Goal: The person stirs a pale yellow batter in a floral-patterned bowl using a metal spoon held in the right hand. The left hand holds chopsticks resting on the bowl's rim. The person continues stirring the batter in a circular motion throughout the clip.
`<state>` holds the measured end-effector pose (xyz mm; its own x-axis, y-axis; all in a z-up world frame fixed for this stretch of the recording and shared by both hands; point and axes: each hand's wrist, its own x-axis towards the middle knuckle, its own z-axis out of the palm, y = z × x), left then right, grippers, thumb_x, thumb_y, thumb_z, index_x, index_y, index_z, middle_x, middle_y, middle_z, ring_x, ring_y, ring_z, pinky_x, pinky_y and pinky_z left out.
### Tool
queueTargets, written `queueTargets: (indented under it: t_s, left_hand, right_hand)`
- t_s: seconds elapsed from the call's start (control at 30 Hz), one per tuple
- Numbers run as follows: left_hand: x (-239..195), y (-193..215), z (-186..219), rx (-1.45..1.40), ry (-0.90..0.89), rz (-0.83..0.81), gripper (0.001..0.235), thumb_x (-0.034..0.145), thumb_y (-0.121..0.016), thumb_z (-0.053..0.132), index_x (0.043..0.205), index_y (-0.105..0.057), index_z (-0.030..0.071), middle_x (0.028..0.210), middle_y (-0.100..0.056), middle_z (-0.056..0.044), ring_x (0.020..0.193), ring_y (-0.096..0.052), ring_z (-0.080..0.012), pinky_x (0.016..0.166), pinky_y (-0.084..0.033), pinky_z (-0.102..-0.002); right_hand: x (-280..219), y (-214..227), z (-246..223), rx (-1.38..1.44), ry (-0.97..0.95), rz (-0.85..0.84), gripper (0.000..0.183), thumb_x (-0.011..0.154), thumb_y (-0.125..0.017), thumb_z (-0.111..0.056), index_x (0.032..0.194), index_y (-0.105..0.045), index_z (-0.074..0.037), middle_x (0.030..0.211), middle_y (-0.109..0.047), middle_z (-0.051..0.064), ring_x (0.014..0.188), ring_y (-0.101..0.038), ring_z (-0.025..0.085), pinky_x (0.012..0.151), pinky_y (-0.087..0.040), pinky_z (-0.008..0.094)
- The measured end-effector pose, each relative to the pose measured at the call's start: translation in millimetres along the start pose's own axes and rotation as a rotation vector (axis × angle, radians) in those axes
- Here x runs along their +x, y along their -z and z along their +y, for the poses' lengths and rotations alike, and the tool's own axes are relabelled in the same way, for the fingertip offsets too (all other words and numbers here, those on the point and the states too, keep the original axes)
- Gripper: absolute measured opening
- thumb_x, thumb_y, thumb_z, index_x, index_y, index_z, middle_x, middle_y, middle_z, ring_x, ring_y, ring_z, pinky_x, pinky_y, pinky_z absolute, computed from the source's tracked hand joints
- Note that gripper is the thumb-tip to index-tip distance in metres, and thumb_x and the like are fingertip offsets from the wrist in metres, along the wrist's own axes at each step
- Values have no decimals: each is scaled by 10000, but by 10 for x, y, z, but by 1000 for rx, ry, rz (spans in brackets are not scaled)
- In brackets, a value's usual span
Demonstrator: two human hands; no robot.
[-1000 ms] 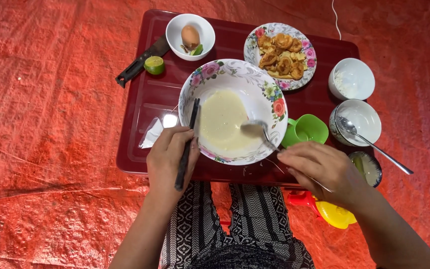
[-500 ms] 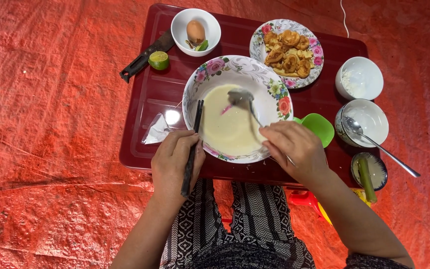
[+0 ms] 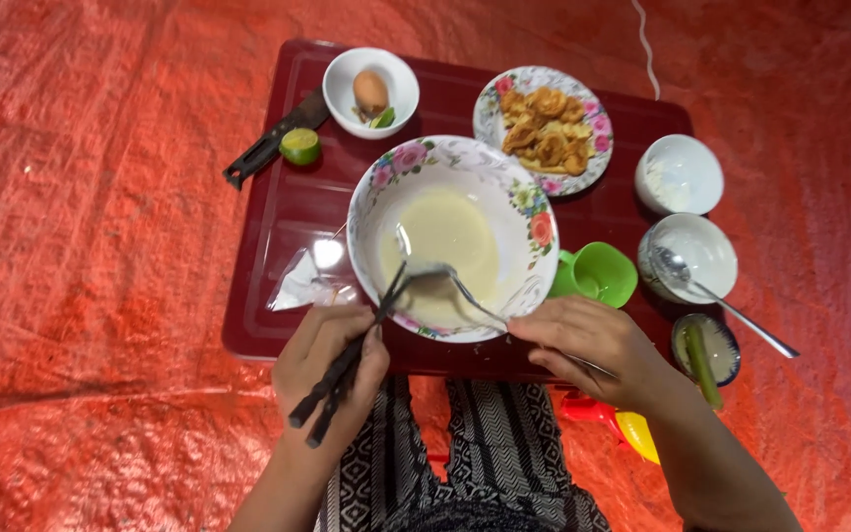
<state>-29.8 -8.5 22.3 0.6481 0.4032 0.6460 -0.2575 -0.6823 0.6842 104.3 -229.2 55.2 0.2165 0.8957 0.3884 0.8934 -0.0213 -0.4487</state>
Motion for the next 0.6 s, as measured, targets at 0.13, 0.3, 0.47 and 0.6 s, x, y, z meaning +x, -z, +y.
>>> queueTargets:
  t_s: [0.13, 0.3, 0.47, 0.6]
  left_hand:
    - [37, 75, 51, -56, 61, -77, 35, 751, -593, 30, 772, -576, 7, 774, -615, -111, 732, -613, -194, 653, -511, -251]
    - [2, 53, -15, 89, 73, 30, 61, 753, -612, 41, 801, -596, 6, 818, -612, -118, 760, -613, -197, 690, -515, -255]
    - [15, -64, -65, 144, 8, 83, 77, 781, -603, 57, 837, -585, 7, 867, -607, -126, 781, -612, -212, 693, -511, -268]
    - [3, -134, -142, 195, 14, 67, 74, 767, -607, 58, 835, -597, 32, 875, -616, -93, 785, -610, -184, 659, -504, -255]
  right_hand:
    - [-73, 150, -117, -69, -76, 24, 239, 862, -490, -153, 1062, -574, -52, 967, -647, 79, 870, -638, 223, 775, -504, 345]
    - [3, 15, -171, 94, -27, 82, 218, 880, -480, -163, 1019, -583, -31, 940, -646, 111, 803, -641, 246, 716, -506, 346]
    - [92, -331, 168, 1, 1, 166, 204, 869, -521, -110, 1060, -568, -57, 916, -650, 79, 812, -639, 208, 743, -523, 339]
    - [63, -316, 359, -274, -128, 202, 211, 853, -538, -171, 1029, -585, -65, 893, -647, 88, 817, -613, 229, 755, -481, 367]
